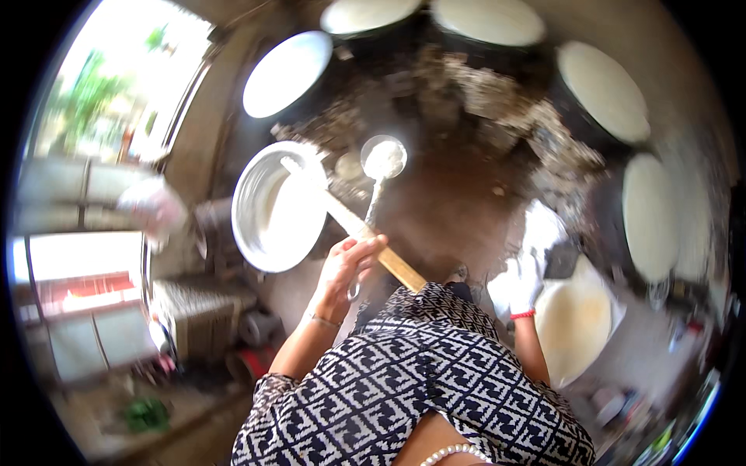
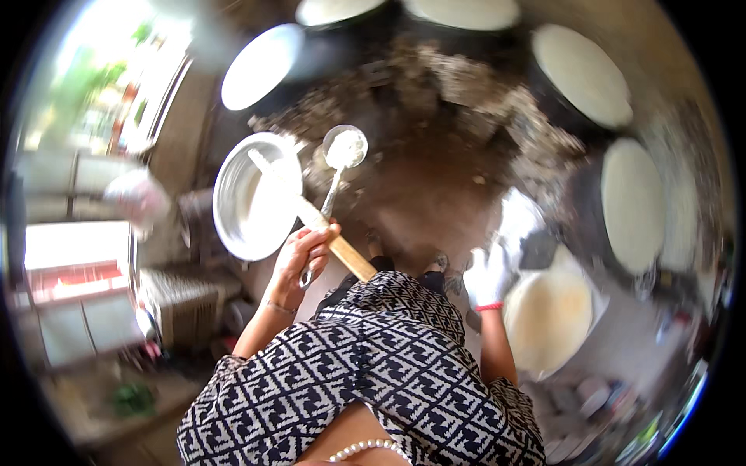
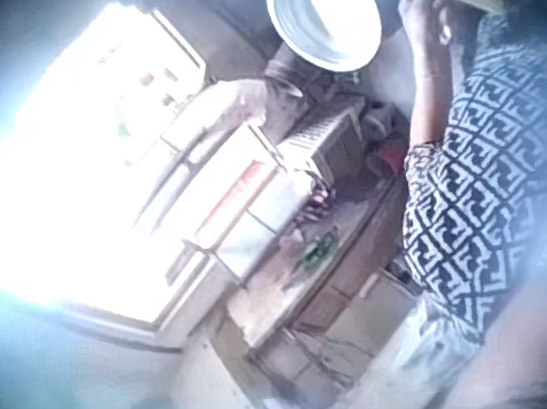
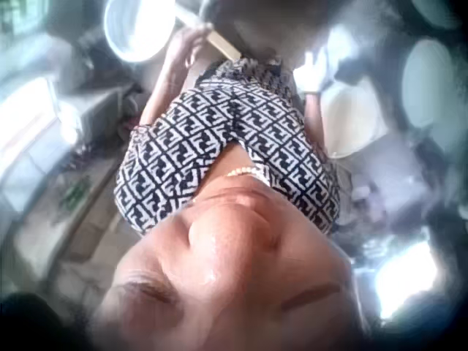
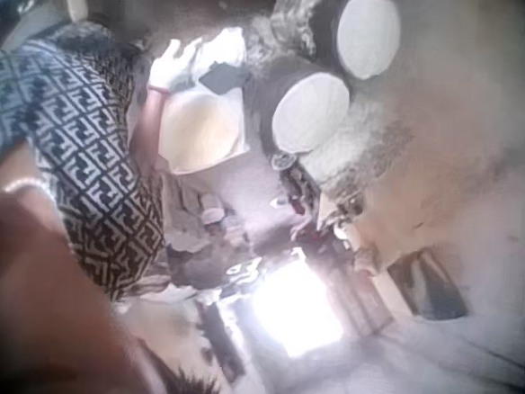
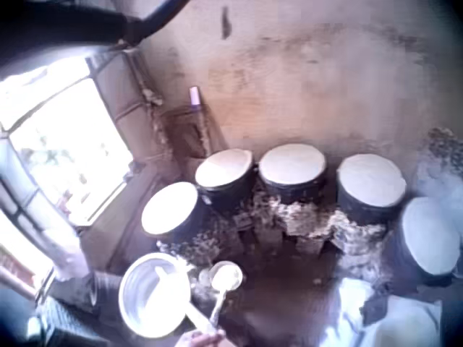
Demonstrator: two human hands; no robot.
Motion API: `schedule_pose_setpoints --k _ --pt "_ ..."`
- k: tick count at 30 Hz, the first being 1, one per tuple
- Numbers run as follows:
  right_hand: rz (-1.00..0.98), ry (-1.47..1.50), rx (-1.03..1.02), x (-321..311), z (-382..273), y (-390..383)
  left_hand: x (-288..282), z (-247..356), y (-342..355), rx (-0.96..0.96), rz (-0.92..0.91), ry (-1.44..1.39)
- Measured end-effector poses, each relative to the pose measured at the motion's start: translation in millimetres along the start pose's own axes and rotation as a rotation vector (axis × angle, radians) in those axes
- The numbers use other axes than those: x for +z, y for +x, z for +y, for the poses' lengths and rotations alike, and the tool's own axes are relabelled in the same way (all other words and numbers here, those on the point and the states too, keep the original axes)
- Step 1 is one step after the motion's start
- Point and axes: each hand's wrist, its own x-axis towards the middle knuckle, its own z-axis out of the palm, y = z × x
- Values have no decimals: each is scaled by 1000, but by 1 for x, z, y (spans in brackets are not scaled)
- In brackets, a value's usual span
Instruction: The person pours white batter onto circular hot plates using a ladle and spreads it into thin sheets with a wooden stick. They then peel the cooked sheets off the plates by hand and place them onto a stack.
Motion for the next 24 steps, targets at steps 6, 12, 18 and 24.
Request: schedule_pose_setpoints --k 6,12,18,24 --pt "-955 405 -698 120 -415 -29 -177 31 -94 231 265 -155" --pt "-932 445 -662 238 -469 -37 -278 80 -50 216 574 -27" --pt "-807 247 -449 281 -379 2 -456 87 95 157 830 973" --pt "-931 87 -333 308 -365 12 -529 88 182 99 830 1132"
